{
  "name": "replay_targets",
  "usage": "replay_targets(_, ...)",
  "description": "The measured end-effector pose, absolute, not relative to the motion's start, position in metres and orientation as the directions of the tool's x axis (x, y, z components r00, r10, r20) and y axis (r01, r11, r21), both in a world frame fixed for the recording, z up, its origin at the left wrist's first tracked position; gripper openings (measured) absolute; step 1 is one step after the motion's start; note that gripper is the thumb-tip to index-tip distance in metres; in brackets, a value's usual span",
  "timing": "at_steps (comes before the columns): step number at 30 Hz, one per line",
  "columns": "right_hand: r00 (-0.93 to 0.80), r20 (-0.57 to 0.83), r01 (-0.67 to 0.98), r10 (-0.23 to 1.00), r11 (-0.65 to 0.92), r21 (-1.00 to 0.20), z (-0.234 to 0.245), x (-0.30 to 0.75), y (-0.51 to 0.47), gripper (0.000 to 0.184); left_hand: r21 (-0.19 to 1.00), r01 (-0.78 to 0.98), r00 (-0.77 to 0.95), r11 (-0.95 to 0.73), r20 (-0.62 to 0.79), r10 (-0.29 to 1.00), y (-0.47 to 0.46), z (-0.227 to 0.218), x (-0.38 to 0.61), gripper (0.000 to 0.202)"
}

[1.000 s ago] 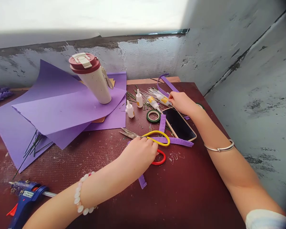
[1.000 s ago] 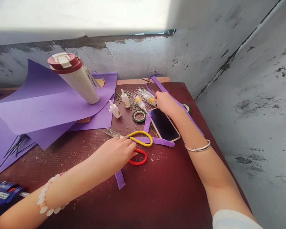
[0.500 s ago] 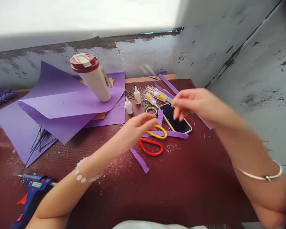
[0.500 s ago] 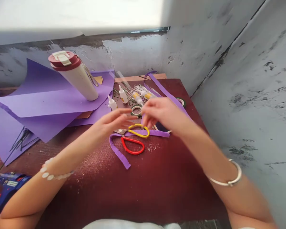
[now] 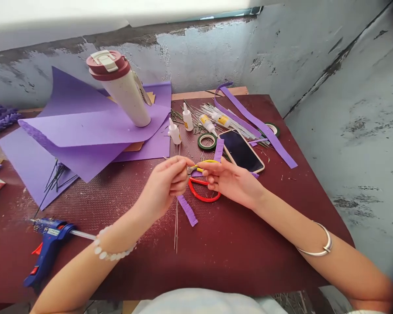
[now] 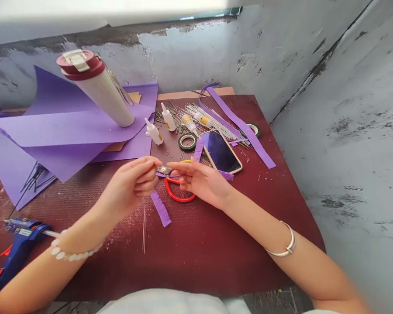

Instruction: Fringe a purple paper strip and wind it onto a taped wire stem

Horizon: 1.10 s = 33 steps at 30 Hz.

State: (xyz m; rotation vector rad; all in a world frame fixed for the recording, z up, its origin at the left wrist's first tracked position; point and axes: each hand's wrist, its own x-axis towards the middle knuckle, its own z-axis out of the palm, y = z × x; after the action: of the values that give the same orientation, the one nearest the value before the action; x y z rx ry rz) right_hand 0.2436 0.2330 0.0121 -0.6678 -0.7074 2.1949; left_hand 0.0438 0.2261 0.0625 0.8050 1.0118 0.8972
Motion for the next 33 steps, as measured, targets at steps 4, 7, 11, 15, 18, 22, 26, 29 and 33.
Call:
replay_targets(4, -0.657, -0.26, -0.476, 0.708, -0.657, -0.585, 0.012, 0.239, 0.227, 0.049, 0.97, -0.068, 0.163, 0.235, -0.222, 0.961, 0.22, 0.049, 0.045, 0.013)
replay_targets(7, -0.698, -0.251, -0.465, 0.671, -0.691, -0.553, 0.014, 0.238, 0.224, 0.056, 0.982, 0.065, 0.147, 0.176, -0.184, 0.972, 0.217, 0.047, 0.038, 0.015)
replay_targets(11, -0.775, -0.177, -0.461, 0.607, -0.735, -0.497, 0.019, 0.24, 0.223, 0.068, 0.974, 0.149, 0.163, 0.169, -0.193, 0.968, 0.213, 0.053, 0.031, 0.017)
replay_targets(15, -0.817, -0.089, -0.494, 0.569, -0.772, -0.4, 0.02, 0.243, 0.221, 0.081, 0.969, 0.166, 0.197, 0.183, -0.215, 0.957, 0.212, 0.056, 0.029, 0.017)
replay_targets(18, -0.851, -0.013, -0.495, 0.525, -0.81, -0.314, 0.021, 0.245, 0.219, 0.088, 0.965, 0.221, 0.211, 0.142, -0.189, 0.959, 0.21, 0.061, 0.029, 0.016)
replay_targets(22, -0.871, 0.047, -0.481, 0.49, -0.829, -0.286, 0.027, 0.246, 0.216, 0.095, 0.894, 0.437, 0.185, -0.095, 0.014, 0.983, 0.2, 0.073, 0.031, 0.009)
replay_targets(26, -0.859, 0.028, -0.487, 0.511, -0.798, -0.355, 0.033, 0.246, 0.213, 0.098, 0.584, 0.68, 0.282, -0.443, 0.349, 0.893, 0.193, 0.073, 0.034, 0.01)
replay_targets(29, -0.844, 0.016, -0.498, 0.537, -0.771, -0.396, 0.035, 0.247, 0.212, 0.102, 0.321, 0.756, 0.368, -0.57, 0.512, 0.776, 0.192, 0.063, 0.034, 0.011)
replay_targets(33, -0.836, 0.007, -0.494, 0.548, -0.747, -0.445, 0.035, 0.249, 0.211, 0.103, 0.105, 0.772, 0.453, -0.627, 0.6, 0.659, 0.193, 0.053, 0.034, 0.012)
